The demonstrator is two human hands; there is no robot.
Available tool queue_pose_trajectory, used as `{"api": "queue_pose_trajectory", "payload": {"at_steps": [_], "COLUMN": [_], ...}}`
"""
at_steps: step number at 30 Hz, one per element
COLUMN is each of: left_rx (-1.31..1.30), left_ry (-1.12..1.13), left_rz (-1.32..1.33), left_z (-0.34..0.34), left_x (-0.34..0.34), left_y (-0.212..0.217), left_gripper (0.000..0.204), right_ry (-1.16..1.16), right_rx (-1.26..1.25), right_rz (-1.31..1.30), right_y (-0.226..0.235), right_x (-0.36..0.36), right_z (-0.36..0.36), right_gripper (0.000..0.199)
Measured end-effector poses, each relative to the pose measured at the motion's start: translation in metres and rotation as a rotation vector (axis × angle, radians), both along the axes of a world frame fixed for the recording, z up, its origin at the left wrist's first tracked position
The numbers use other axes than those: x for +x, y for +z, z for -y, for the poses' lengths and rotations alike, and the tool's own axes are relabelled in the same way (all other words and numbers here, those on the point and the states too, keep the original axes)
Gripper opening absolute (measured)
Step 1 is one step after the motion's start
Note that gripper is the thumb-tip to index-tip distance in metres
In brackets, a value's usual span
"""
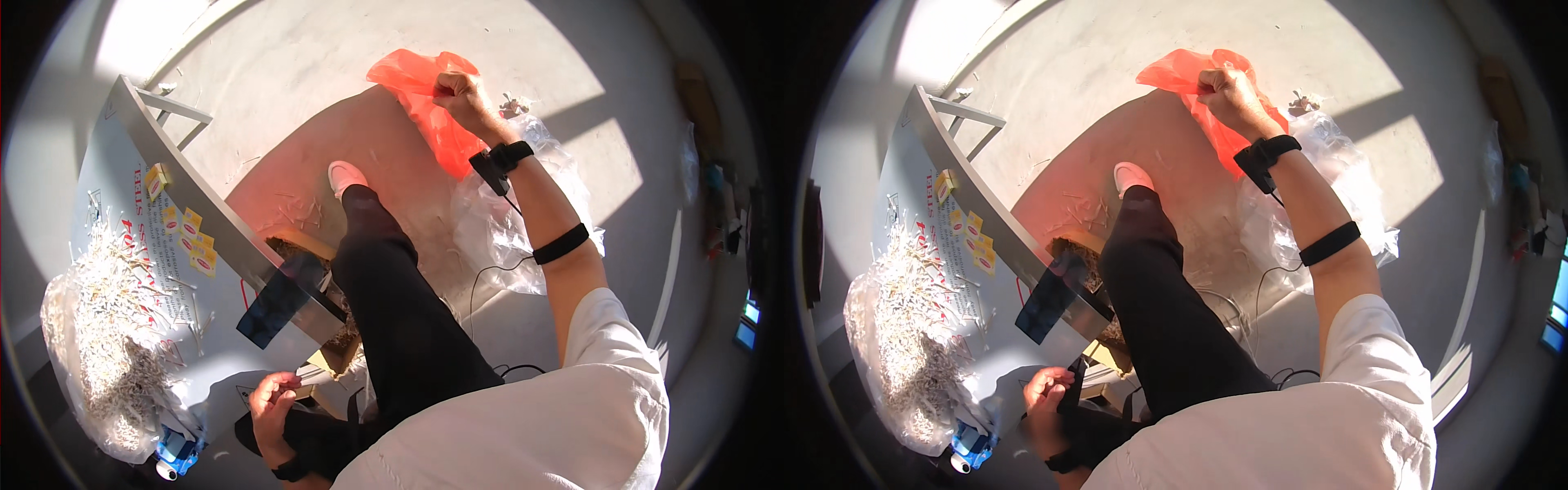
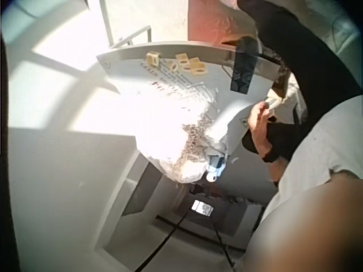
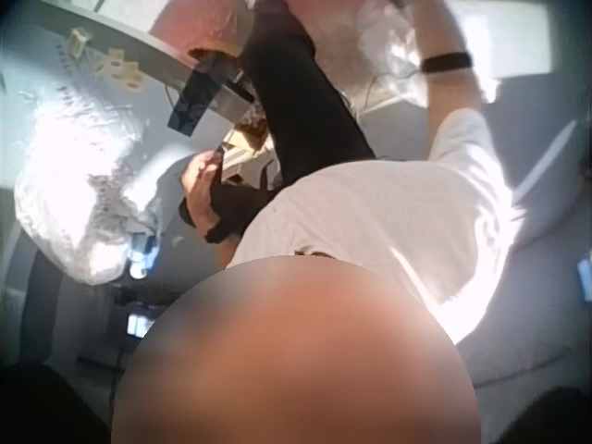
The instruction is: Manually counting and packaging bundles of toothpicks into small plastic bags.
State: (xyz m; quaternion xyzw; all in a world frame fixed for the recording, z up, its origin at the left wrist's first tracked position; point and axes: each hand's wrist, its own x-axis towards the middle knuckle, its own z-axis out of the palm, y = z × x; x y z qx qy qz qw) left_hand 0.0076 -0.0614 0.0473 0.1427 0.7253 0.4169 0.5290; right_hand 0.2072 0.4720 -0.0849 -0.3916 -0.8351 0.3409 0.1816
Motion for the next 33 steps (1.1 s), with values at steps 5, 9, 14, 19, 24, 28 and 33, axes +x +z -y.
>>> {"api": "queue_pose_trajectory", "payload": {"at_steps": [5,9,14,19,24,28,33], "left_rx": [0.006,0.018,-0.039,-0.047,-0.069,-0.153,-0.105], "left_ry": [-0.003,-0.010,-0.035,-0.047,-0.041,-0.061,-0.034], "left_rz": [0.025,0.023,0.014,-0.007,-0.042,-0.023,0.003], "left_z": [0.000,0.009,0.001,0.000,0.011,0.012,0.003], "left_x": [0.006,0.007,0.013,0.012,0.014,0.012,0.013], "left_y": [0.005,0.003,-0.002,-0.001,-0.006,-0.007,-0.008], "left_gripper": [0.037,0.041,0.041,0.038,0.031,0.029,0.029], "right_ry": [-0.129,-0.120,0.117,-0.537,-0.674,-0.636,-0.926], "right_rx": [-0.337,-0.473,0.151,0.203,-0.041,-0.156,-0.485], "right_rz": [-0.298,-0.453,-0.157,0.266,0.327,0.423,-0.617], "right_y": [-0.009,0.016,0.037,-0.005,-0.104,-0.155,-0.151], "right_x": [0.014,0.021,0.003,0.014,0.056,0.054,0.064], "right_z": [0.006,-0.016,-0.066,-0.039,0.025,0.054,0.060], "right_gripper": [0.018,0.024,0.025,0.028,0.081,0.075,0.006]}}
